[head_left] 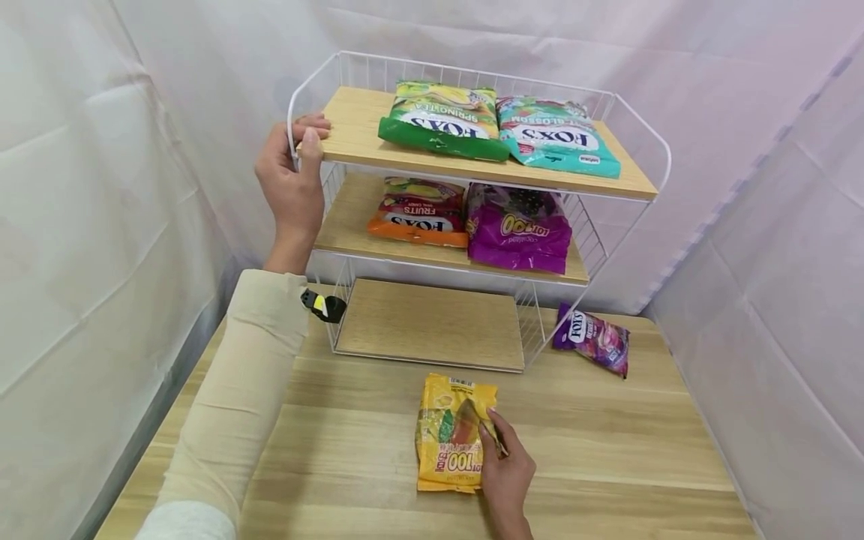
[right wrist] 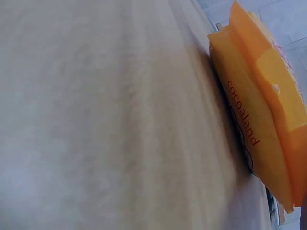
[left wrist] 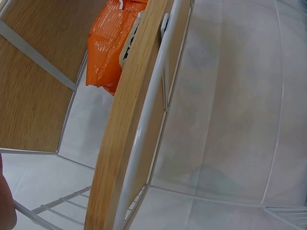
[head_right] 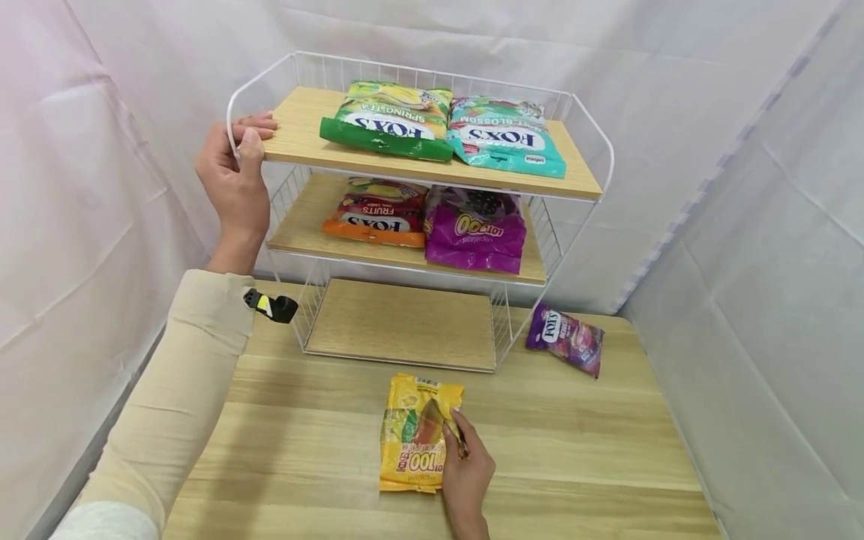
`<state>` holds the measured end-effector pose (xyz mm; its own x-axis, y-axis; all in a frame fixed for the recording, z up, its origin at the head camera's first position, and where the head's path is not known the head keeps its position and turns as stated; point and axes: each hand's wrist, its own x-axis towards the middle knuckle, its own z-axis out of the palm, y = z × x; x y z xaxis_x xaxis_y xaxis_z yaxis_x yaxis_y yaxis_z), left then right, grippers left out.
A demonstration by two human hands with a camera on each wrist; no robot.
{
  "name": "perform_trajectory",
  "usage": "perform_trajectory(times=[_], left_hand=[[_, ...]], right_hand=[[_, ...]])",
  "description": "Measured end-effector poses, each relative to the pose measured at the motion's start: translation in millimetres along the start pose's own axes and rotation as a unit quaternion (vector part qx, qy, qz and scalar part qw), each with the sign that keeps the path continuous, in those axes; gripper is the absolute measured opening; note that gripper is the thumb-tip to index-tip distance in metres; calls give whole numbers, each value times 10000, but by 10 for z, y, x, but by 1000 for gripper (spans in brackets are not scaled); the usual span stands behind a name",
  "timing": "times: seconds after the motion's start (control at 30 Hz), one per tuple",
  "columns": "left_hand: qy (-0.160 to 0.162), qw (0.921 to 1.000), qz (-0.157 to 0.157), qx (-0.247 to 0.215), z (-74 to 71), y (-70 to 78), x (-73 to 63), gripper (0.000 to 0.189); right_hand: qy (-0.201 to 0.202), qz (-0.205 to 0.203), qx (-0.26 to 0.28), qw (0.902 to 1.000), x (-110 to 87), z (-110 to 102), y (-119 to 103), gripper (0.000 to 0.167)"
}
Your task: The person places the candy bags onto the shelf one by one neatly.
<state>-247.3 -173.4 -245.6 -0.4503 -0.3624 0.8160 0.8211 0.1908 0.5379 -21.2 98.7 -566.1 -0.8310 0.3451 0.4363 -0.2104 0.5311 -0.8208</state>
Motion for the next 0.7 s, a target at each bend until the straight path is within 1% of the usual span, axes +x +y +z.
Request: perform_trajectory(times=[0.13,0.23,0.3,0.43,0.5,0.57,0.7], left_hand=[[64,9999,-114,-37,16,10,-7,17],[85,9999,-131,11,17,23,-10,16],[83,9999,-139,45,16,29,-8,16],[72,9998,-151,69,12,39,-7,15],[27,9999,-111,98,3,40,-6,16],[26,9999,-96,90,-1,38,-5,16],[29,9999,-72,71,5,38,-5,17]], right_hand=[[-4,32,215,9998,21,17,-3,35],[25,25,369,9993,50,38,-25,35],[53,12,476,9989,77,51,-74,34],[33,-59,575,9983,151,46,-263,32],[-26,-92,613,9981,176,63,-279,32],[-81,-52,767,9970,200,78,-289,32],[-126,26,981,9951,248,87,-380,30]])
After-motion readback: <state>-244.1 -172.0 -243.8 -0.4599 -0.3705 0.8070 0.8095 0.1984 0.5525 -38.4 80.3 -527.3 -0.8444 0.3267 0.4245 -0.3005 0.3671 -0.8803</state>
